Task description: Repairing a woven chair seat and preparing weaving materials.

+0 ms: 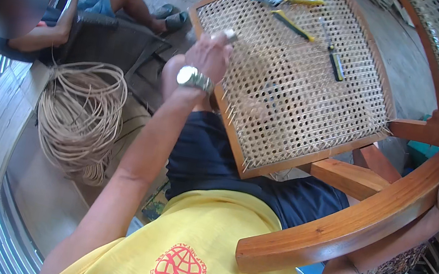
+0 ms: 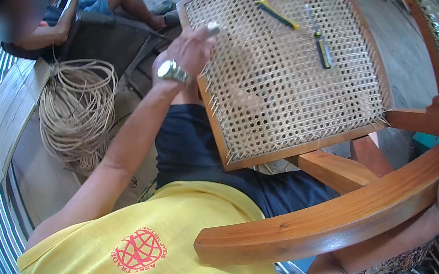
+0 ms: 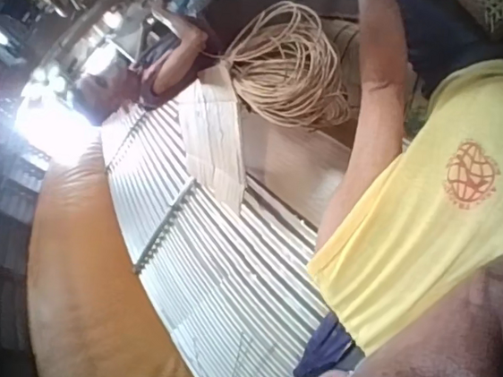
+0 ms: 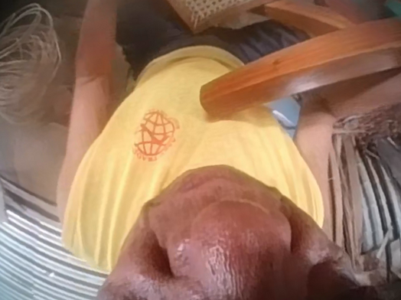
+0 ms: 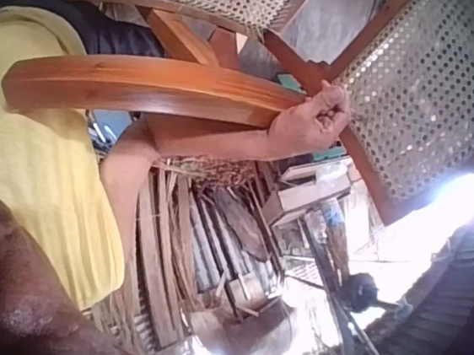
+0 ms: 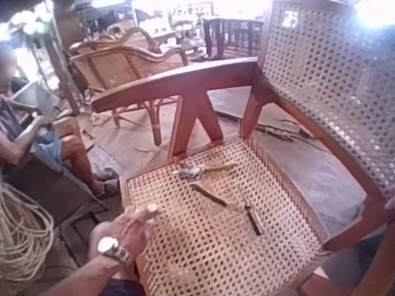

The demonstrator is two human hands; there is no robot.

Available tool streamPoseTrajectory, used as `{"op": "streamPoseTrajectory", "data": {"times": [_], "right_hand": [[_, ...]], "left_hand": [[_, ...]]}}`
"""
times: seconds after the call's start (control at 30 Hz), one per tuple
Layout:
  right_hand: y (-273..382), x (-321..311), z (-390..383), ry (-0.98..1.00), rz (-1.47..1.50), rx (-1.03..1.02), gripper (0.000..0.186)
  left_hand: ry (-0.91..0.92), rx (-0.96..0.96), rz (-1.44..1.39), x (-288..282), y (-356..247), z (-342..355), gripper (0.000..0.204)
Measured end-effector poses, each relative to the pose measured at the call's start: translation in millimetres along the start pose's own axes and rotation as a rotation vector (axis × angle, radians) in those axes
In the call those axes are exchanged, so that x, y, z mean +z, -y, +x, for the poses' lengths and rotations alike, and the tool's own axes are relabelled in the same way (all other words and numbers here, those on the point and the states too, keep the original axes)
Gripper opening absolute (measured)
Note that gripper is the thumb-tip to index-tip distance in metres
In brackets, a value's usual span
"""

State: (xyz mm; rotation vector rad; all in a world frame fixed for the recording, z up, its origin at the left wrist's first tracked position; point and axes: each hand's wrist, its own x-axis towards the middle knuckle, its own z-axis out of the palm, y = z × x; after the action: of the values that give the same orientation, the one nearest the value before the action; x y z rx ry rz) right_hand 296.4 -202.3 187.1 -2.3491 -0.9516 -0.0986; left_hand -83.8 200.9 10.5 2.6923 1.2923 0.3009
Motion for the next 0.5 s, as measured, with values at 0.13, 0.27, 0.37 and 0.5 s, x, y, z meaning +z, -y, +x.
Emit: {"op": "streamPoseTrajectory", "data": {"times": [0.13,0.27,0.37,0.5], "right_hand": [[19.9,5.5,-7.9,0.011,0.199,0.004,0.034],[38.5,8.3,-11.0,-0.006,0.295,-0.017,0.031],[44.8,9.1,-10.0,-0.024,0.239,0.039,0.032],[41.4,10.9,-2.5,-0.084,0.294,0.045,0.029]], "left_hand": [[-0.023,0.178,-0.193,13.5,-55.2,-55.3,0.024],[0.082,0.460,-0.446,12.4,-113.2,-93.3,0.027],[0.152,0.458,-0.403,14.6,-137.0,-60.9,0.020],[-0.102,0.342,-0.245,32.0,-151.3,41.6,0.023]]}}
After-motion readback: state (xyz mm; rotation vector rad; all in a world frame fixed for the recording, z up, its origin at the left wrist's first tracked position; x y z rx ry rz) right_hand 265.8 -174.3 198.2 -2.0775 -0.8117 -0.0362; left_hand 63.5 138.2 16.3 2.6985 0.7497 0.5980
